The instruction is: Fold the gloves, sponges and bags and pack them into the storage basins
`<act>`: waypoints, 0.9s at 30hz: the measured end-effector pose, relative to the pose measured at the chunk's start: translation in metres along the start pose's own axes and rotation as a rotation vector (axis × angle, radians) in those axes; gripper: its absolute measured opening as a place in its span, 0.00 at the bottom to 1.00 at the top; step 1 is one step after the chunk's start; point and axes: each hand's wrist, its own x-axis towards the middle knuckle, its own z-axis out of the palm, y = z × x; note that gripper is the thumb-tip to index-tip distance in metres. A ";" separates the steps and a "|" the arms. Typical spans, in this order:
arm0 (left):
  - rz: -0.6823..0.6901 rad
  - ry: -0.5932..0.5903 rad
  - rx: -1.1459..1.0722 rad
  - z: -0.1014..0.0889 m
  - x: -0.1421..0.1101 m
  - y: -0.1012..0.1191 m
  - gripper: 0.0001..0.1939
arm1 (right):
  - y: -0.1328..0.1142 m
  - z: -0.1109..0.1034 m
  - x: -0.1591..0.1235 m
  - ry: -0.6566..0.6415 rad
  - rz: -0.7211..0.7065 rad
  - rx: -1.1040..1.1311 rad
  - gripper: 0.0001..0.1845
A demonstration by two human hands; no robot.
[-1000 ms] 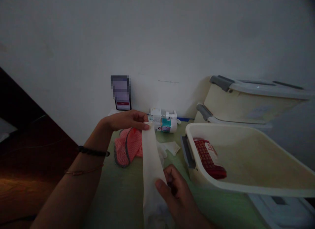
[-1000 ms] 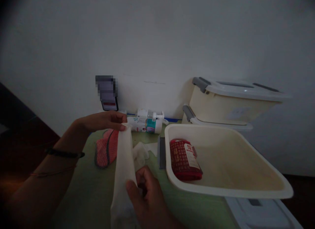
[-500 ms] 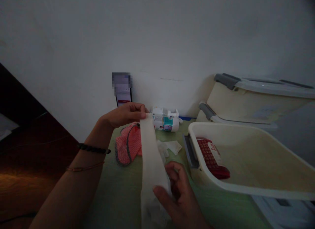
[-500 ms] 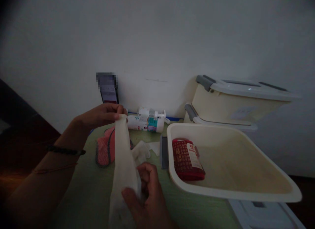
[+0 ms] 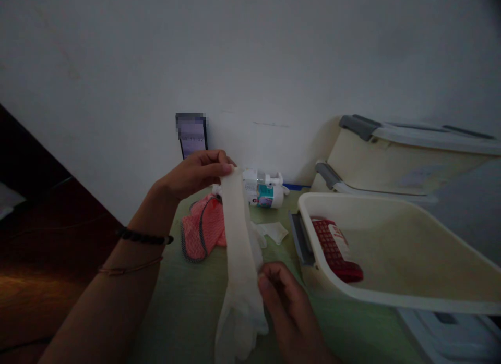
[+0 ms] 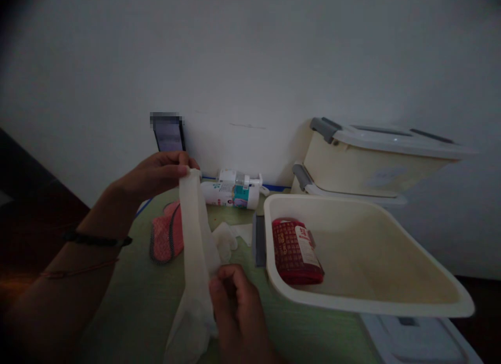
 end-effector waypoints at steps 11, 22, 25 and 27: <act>-0.059 0.024 0.156 0.007 -0.003 0.011 0.10 | -0.002 0.002 0.001 -0.035 -0.076 0.057 0.10; 0.001 0.109 0.114 0.007 -0.002 0.014 0.10 | -0.008 0.000 0.003 0.009 -0.110 0.044 0.13; -0.004 0.129 0.102 0.011 0.000 0.014 0.10 | -0.005 0.000 0.004 -0.017 -0.003 0.133 0.15; -0.039 0.138 0.109 0.013 0.001 0.014 0.11 | -0.005 -0.001 0.005 -0.026 0.061 0.230 0.17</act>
